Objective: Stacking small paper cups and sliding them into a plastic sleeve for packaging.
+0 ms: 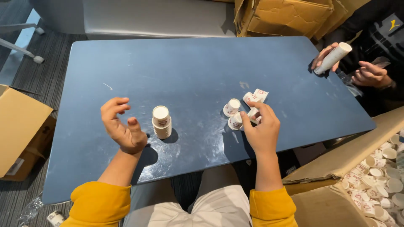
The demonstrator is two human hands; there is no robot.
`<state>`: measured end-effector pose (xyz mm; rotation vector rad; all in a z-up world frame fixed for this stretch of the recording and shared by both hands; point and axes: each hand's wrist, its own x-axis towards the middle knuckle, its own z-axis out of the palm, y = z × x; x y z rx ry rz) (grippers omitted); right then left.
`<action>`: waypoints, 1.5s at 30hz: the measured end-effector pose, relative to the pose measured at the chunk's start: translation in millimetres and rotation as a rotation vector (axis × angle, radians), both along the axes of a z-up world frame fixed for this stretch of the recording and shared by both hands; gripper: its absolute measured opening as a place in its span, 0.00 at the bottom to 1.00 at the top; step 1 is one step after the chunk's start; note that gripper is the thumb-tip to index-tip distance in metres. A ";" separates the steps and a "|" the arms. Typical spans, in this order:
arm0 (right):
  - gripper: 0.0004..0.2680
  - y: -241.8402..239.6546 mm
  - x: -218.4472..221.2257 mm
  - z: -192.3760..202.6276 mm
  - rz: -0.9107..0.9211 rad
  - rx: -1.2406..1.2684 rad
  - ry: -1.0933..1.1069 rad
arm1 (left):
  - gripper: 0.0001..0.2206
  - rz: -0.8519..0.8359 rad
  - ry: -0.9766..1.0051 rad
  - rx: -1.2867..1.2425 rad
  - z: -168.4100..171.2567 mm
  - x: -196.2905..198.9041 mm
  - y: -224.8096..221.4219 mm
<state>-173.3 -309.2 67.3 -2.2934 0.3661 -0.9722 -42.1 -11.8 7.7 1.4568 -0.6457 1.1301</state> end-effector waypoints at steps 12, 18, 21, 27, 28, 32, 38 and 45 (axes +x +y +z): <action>0.14 9.8 -3.3 -47.8 0.021 -0.191 -0.124 | 0.28 -0.406 0.499 0.443 15.2 -89.4 -143.2; 0.12 5.1 -8.1 -48.4 0.172 0.212 -0.095 | 0.18 -0.382 0.523 0.569 -16.2 -66.9 -181.9; 0.12 -4.6 -9.0 -60.4 0.280 0.367 -0.211 | 0.19 -0.416 0.579 0.544 -2.9 -71.6 -176.5; 0.14 -21.4 -8.0 -83.4 0.399 0.495 -0.265 | 0.21 -0.481 0.774 0.491 5.8 -79.6 -170.3; 0.14 -22.2 -7.7 -84.7 0.399 0.494 -0.264 | 0.21 -0.481 0.774 0.491 5.6 -78.9 -171.3; 0.14 -24.8 -8.4 -89.1 0.423 0.521 -0.283 | 0.22 -0.461 0.739 0.502 3.0 -76.7 -173.1; 0.15 -21.0 -11.1 -85.2 0.441 0.535 -0.267 | 0.20 -0.374 0.638 0.527 1.1 -77.2 -172.7; 0.14 -26.4 -10.2 -93.1 0.437 0.488 -0.341 | 0.20 -0.335 0.628 0.571 1.6 -77.3 -173.4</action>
